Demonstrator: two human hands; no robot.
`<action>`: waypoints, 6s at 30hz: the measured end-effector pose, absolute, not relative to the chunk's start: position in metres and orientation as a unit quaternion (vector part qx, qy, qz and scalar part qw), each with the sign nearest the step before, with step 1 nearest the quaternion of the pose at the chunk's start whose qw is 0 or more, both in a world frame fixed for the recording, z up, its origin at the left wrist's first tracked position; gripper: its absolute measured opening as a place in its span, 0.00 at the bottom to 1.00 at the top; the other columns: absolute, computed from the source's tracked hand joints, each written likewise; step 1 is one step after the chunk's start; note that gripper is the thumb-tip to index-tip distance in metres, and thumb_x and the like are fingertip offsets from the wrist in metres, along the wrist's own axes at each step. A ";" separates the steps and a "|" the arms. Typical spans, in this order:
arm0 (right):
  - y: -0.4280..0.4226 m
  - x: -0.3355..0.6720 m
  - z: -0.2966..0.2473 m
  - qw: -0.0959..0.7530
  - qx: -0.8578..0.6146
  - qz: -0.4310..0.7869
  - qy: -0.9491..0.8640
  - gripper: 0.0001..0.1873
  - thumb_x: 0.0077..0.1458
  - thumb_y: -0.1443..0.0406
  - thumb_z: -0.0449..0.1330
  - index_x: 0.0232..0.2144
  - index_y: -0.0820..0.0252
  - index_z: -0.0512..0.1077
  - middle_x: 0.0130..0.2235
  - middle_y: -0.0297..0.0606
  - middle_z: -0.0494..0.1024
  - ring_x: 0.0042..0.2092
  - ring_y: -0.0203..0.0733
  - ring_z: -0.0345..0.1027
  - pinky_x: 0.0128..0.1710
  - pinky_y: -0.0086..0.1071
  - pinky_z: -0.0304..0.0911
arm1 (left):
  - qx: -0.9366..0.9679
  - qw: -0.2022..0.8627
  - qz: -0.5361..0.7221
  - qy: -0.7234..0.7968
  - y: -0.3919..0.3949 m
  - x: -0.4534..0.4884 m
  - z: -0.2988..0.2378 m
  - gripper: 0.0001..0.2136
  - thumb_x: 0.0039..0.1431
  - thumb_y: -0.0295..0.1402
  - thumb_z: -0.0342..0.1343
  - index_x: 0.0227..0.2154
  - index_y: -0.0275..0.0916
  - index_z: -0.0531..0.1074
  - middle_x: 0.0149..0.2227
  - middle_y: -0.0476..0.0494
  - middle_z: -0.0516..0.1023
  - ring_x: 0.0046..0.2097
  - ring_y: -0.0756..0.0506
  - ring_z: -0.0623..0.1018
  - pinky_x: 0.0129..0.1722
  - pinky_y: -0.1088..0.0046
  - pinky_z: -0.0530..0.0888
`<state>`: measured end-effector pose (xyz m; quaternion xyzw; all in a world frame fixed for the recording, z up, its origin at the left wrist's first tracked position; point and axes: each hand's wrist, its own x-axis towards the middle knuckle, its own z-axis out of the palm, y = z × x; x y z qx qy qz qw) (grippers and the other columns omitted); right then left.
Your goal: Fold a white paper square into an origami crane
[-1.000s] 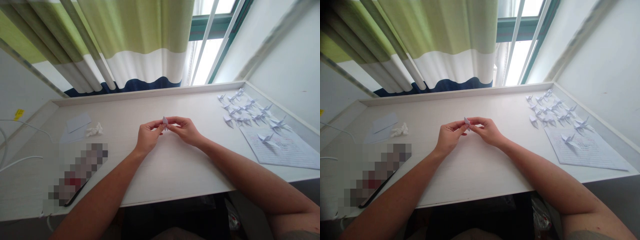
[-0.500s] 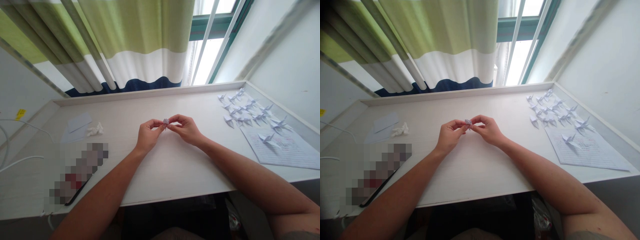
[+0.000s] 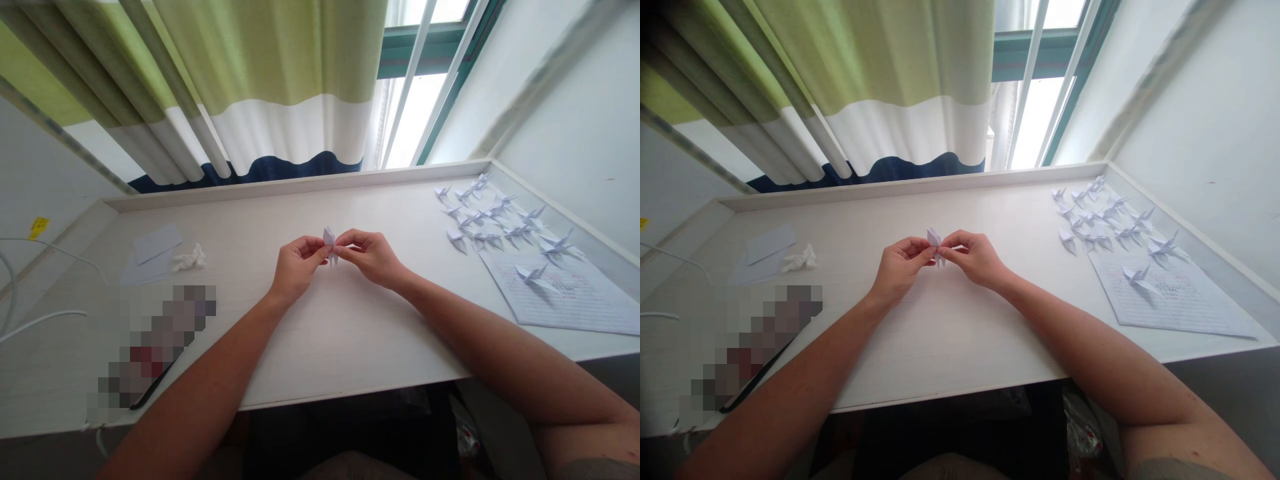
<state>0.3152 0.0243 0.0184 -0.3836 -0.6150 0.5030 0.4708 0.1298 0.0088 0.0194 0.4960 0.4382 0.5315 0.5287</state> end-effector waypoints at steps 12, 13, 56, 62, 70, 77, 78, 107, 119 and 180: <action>0.023 0.312 0.016 0.506 -0.356 0.521 -0.588 0.26 0.46 0.46 0.79 0.33 0.56 0.74 0.36 0.37 0.81 0.39 0.43 0.77 0.43 0.42 0.75 | 0.488 0.535 0.532 0.439 0.011 0.130 0.018 0.20 0.44 0.47 0.79 0.33 0.37 0.83 0.33 0.44 0.84 0.34 0.47 0.80 0.39 0.67 0.78; 0.024 0.312 0.015 0.504 -0.355 0.520 -0.591 0.25 0.47 0.46 0.78 0.33 0.56 0.75 0.36 0.37 0.82 0.39 0.43 0.77 0.44 0.42 0.75 | 0.493 0.534 0.532 0.435 0.011 0.130 0.018 0.20 0.45 0.47 0.79 0.33 0.37 0.83 0.32 0.44 0.84 0.33 0.47 0.80 0.39 0.67 0.78; 0.025 0.316 0.018 0.455 -0.391 0.515 -0.613 0.24 0.48 0.47 0.76 0.32 0.59 0.76 0.35 0.36 0.80 0.37 0.40 0.73 0.38 0.37 0.69 | 0.515 0.538 0.511 0.431 0.011 0.125 0.017 0.21 0.47 0.42 0.78 0.40 0.36 0.83 0.36 0.41 0.87 0.39 0.44 0.85 0.45 0.64 0.80; 0.025 0.316 0.019 0.449 -0.386 0.529 -0.608 0.22 0.47 0.51 0.78 0.30 0.60 0.77 0.33 0.35 0.79 0.36 0.39 0.71 0.38 0.36 0.67 | 0.507 0.539 0.524 0.421 0.009 0.127 0.019 0.20 0.46 0.37 0.78 0.41 0.38 0.79 0.34 0.45 0.86 0.38 0.46 0.84 0.44 0.68 0.79; 0.026 0.315 0.015 0.461 -0.367 0.551 -0.592 0.25 0.46 0.46 0.78 0.31 0.59 0.77 0.33 0.37 0.80 0.36 0.40 0.73 0.39 0.37 0.68 | 0.515 0.542 0.513 0.423 0.007 0.126 0.022 0.18 0.49 0.33 0.76 0.42 0.37 0.79 0.36 0.43 0.87 0.40 0.44 0.85 0.46 0.64 0.80; 0.026 0.315 0.015 0.465 -0.384 0.524 -0.602 0.25 0.43 0.46 0.79 0.30 0.59 0.79 0.34 0.38 0.83 0.36 0.42 0.75 0.39 0.38 0.71 | 0.495 0.545 0.519 0.434 0.007 0.127 0.020 0.17 0.48 0.36 0.77 0.39 0.36 0.82 0.39 0.40 0.87 0.43 0.43 0.84 0.49 0.63 0.79; 0.026 0.315 0.015 0.468 -0.385 0.519 -0.603 0.25 0.44 0.46 0.78 0.31 0.59 0.79 0.34 0.38 0.83 0.37 0.43 0.75 0.40 0.39 0.71 | 0.494 0.544 0.523 0.432 0.007 0.128 0.020 0.17 0.49 0.37 0.77 0.39 0.36 0.82 0.40 0.40 0.87 0.43 0.43 0.84 0.49 0.63 0.79; 0.023 0.313 0.015 0.501 -0.406 0.455 -0.614 0.19 0.51 0.52 0.76 0.38 0.57 0.80 0.38 0.39 0.84 0.41 0.45 0.78 0.45 0.42 0.76 | 0.461 0.547 0.540 0.443 0.009 0.133 0.013 0.20 0.45 0.44 0.79 0.35 0.36 0.81 0.35 0.41 0.86 0.39 0.44 0.84 0.49 0.62 0.79; 0.019 0.308 0.016 0.498 -0.368 0.480 -0.622 0.22 0.53 0.45 0.73 0.34 0.57 0.81 0.36 0.38 0.82 0.40 0.45 0.77 0.44 0.41 0.74 | 0.445 0.571 0.525 0.447 0.005 0.135 0.021 0.15 0.46 0.39 0.77 0.31 0.36 0.81 0.32 0.43 0.85 0.36 0.45 0.83 0.45 0.63 0.79; 0.025 0.315 0.011 0.474 -0.372 0.520 -0.606 0.27 0.44 0.46 0.79 0.36 0.58 0.81 0.35 0.39 0.85 0.39 0.46 0.80 0.43 0.42 0.77 | 0.532 0.530 0.505 0.426 0.011 0.122 0.017 0.17 0.51 0.42 0.76 0.39 0.36 0.86 0.36 0.41 0.88 0.37 0.45 0.84 0.43 0.65 0.81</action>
